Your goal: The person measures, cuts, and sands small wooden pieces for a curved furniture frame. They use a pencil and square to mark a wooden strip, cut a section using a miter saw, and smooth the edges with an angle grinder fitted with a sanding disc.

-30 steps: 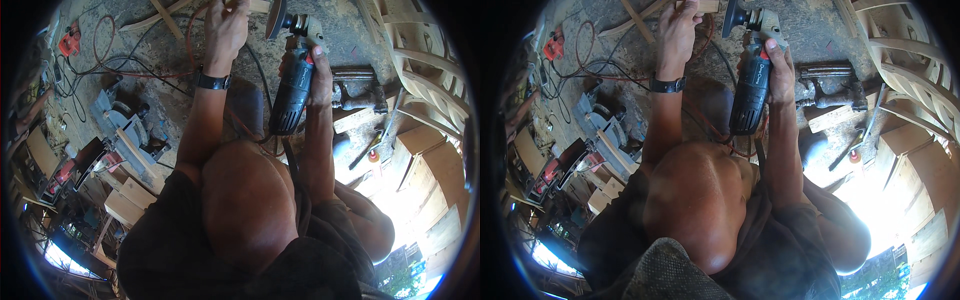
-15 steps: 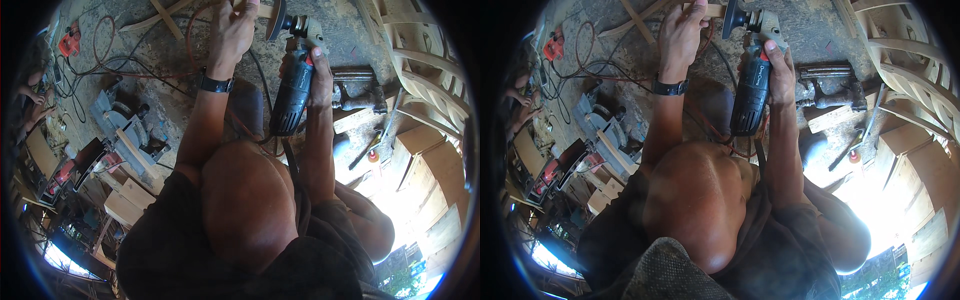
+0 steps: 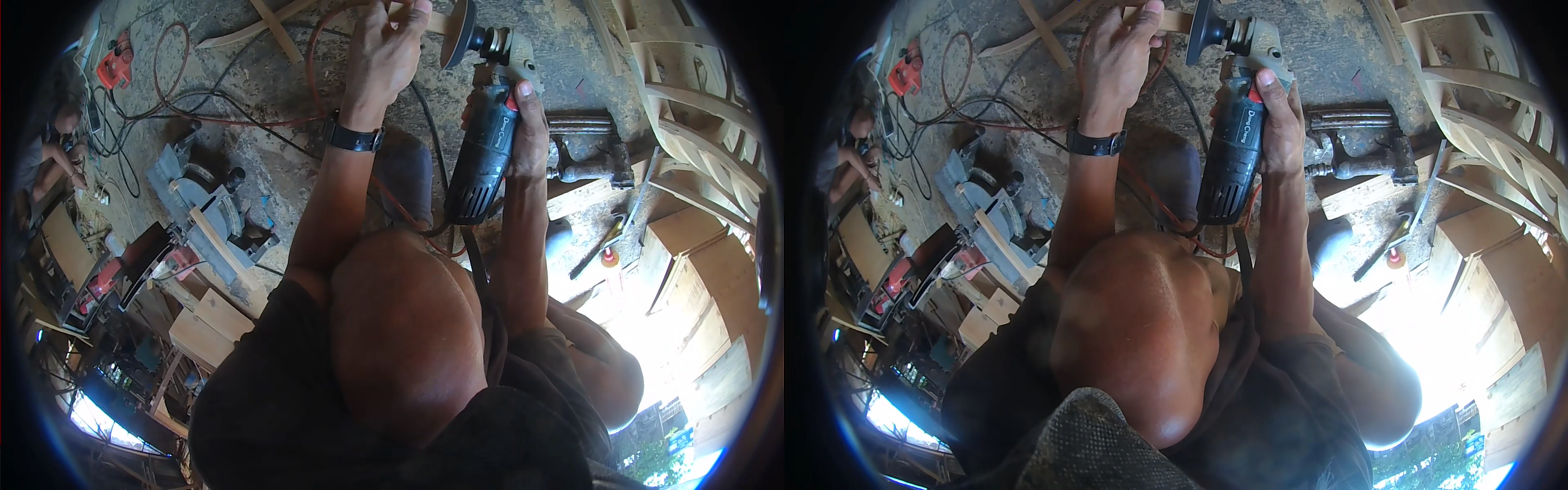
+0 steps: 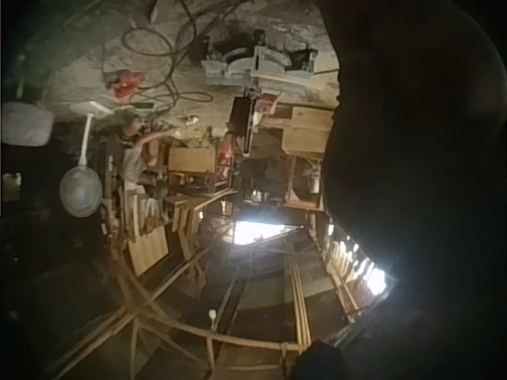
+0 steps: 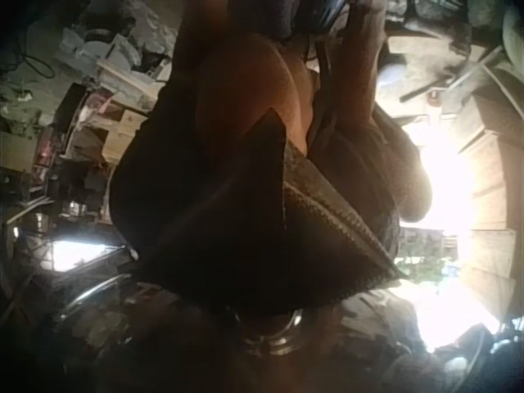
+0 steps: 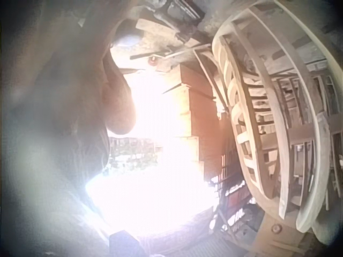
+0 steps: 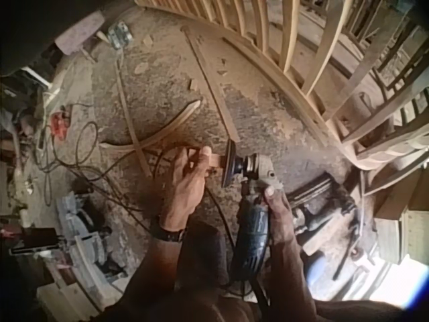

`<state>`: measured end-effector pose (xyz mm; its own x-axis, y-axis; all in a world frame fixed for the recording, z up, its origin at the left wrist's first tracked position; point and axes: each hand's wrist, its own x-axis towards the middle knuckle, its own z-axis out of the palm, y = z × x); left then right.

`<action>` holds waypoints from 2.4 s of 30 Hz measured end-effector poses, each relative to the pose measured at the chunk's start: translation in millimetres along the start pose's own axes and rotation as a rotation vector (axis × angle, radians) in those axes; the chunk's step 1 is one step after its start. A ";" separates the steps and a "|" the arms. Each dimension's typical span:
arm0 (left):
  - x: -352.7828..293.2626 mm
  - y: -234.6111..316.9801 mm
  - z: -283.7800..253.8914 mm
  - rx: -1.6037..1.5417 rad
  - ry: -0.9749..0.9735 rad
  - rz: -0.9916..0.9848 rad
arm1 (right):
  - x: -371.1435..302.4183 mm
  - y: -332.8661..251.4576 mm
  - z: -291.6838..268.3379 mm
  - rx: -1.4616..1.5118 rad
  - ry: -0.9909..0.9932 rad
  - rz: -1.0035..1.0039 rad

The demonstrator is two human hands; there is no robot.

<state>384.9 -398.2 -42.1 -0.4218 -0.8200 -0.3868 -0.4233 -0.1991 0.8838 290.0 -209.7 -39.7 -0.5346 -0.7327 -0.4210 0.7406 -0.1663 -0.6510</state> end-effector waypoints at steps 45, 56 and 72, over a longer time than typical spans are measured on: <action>-15.2 25.2 -9.7 -0.123 -0.110 0.194 | -0.9 -7.3 0.3 -0.009 0.002 -0.030; -15.6 28.2 -9.7 -0.075 -0.103 0.228 | 0.9 0.2 -1.2 -0.002 -0.034 -0.025; -21.5 34.2 -7.5 0.006 -0.125 0.246 | -2.7 -7.0 1.6 -0.045 0.003 -0.033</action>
<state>385.6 -391.4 -1.6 -0.6081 -0.7708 -0.1900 -0.3004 0.0018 0.9538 286.9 -207.7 -33.0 -0.5601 -0.7251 -0.4005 0.7031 -0.1605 -0.6928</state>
